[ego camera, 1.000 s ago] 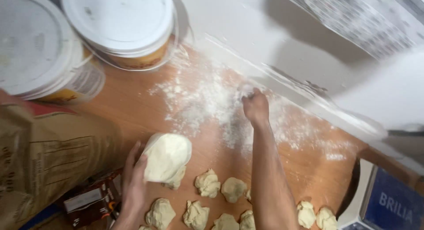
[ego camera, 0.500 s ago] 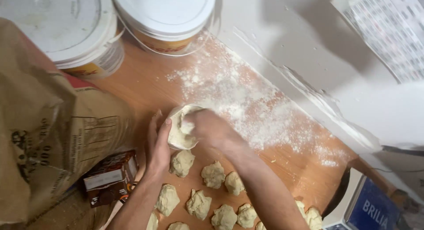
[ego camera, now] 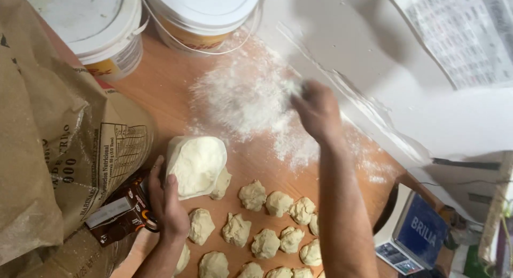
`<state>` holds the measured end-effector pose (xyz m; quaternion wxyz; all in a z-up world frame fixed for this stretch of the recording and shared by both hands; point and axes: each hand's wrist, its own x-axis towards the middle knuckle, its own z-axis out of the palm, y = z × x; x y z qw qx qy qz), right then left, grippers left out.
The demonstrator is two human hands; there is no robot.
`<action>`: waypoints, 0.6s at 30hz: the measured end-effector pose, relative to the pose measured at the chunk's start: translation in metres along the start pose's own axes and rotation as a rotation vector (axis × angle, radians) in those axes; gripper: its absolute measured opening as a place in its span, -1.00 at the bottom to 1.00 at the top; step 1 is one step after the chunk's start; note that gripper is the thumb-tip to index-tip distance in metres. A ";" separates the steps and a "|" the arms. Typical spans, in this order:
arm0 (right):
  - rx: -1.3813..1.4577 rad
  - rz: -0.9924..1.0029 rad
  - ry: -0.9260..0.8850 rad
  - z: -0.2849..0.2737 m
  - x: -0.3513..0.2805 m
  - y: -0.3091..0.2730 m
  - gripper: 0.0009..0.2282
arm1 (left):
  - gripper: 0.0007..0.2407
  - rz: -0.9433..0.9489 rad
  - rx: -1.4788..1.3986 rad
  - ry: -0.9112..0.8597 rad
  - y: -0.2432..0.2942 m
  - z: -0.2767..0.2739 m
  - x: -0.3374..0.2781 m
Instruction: Shaping portions of dough into smooth balls on a floured surface.
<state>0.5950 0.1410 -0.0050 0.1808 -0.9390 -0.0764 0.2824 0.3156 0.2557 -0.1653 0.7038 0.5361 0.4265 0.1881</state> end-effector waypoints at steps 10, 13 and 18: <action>0.151 0.098 0.459 -0.033 -0.040 0.142 -0.82 | -0.45 -0.101 -0.064 -0.126 0.014 0.017 -0.028; 0.068 0.221 0.520 -0.049 -0.053 0.170 -0.86 | -0.46 -0.164 -0.144 -0.110 0.012 0.023 -0.040; -0.085 0.294 0.437 -0.074 -0.073 0.289 -0.84 | -0.51 -0.114 -0.113 -0.141 -0.002 0.026 -0.065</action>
